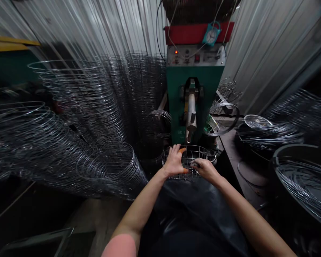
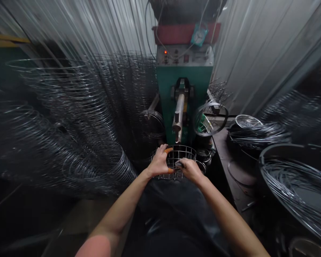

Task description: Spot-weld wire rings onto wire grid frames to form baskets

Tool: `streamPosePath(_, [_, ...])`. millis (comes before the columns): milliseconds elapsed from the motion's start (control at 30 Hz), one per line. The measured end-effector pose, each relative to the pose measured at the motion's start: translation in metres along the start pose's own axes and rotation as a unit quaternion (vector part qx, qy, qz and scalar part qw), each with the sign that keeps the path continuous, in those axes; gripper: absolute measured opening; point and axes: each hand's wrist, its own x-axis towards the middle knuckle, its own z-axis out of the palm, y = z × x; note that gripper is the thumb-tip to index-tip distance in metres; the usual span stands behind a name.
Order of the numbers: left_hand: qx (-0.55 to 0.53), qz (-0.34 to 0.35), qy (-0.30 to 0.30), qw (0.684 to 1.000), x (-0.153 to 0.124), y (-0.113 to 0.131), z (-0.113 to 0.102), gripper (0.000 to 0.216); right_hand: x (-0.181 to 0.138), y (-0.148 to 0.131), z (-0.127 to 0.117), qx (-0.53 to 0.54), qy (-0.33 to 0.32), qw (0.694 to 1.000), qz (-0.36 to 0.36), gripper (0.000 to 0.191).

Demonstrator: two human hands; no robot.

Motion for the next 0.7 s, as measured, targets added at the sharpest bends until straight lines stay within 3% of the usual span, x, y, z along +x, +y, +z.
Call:
streamPosePath(133, [0.002,-0.007,-0.016,1.000,0.005,-0.003,-0.003,0.097,-0.004,0.004,-0.006,0.037,-0.031,0.998,-0.050,0.021])
streamPosePath(300, [0.002,-0.040,-0.042,0.998,0.011,-0.007,-0.005,0.098,0.003,0.008,-0.006,0.003,-0.050,0.997,-0.057,0.037])
streamPosePath(700, [-0.015,-0.049,-0.041,0.998,0.023,-0.025,-0.004,0.101,0.016,0.021,0.008,-0.006,-0.004,0.997,-0.079,0.034])
